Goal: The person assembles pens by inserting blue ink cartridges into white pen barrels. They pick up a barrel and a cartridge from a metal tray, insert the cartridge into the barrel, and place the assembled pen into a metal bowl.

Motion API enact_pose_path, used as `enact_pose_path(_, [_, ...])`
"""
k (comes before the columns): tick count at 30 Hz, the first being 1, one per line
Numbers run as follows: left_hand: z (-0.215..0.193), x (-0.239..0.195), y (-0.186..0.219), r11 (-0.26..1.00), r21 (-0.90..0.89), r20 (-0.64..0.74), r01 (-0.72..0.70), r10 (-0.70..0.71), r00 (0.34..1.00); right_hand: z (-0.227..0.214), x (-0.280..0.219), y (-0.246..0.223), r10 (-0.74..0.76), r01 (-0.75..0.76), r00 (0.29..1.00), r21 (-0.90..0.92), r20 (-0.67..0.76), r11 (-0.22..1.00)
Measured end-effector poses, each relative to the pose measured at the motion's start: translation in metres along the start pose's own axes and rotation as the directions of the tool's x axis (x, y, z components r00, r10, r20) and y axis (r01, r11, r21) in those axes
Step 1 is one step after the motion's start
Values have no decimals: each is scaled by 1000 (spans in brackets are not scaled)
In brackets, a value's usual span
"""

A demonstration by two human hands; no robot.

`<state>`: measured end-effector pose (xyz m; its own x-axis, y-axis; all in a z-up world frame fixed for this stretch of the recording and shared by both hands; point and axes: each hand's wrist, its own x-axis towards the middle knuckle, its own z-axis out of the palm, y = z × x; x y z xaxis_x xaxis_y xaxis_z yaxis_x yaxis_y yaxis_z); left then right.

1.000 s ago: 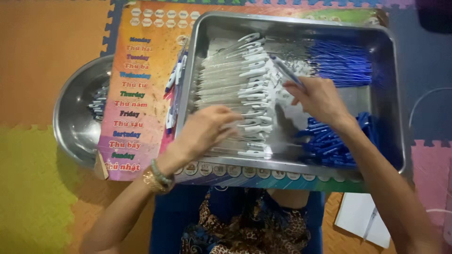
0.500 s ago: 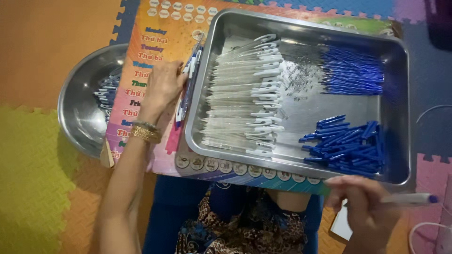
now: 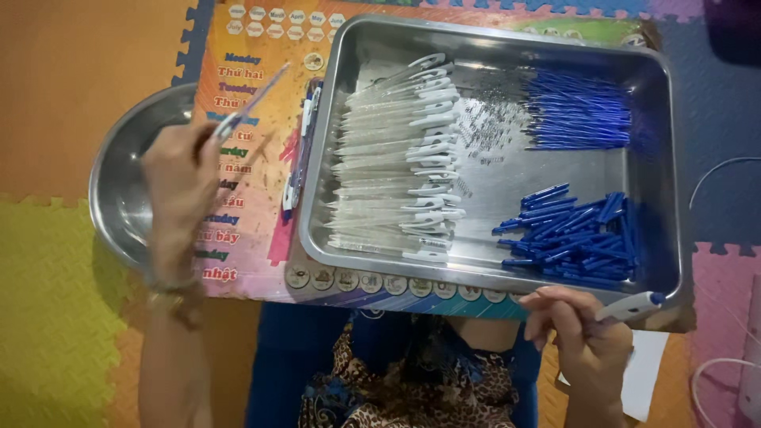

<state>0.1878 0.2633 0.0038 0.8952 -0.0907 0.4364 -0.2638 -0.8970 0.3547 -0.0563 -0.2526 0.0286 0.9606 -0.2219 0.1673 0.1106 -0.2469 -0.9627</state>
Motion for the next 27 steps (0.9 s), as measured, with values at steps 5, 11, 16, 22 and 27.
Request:
enact_pose_path(5, [-99,-42,97,976,-164,50,143,-137,989,22,10,-22,-64,68,993,-42,94,997])
enact_pose_path(11, [-92,-58,166,681,-732,311,-30,372,874,51,20,-31,-78,116,955,-118,287,986])
enact_pose_path(16, [-54,-53,198,550,-831,252,-84,506,825,57,18,-38,140,-152,760,-36,635,988])
enact_pose_path(22, [2,-90,231,225,-898,423,378,202,883,68,-7,-23,234,-349,717,46,657,936])
enact_pose_path(27, [22,-121,253,-53,-840,533,541,113,839,78,-31,26,-101,266,922,-422,373,867])
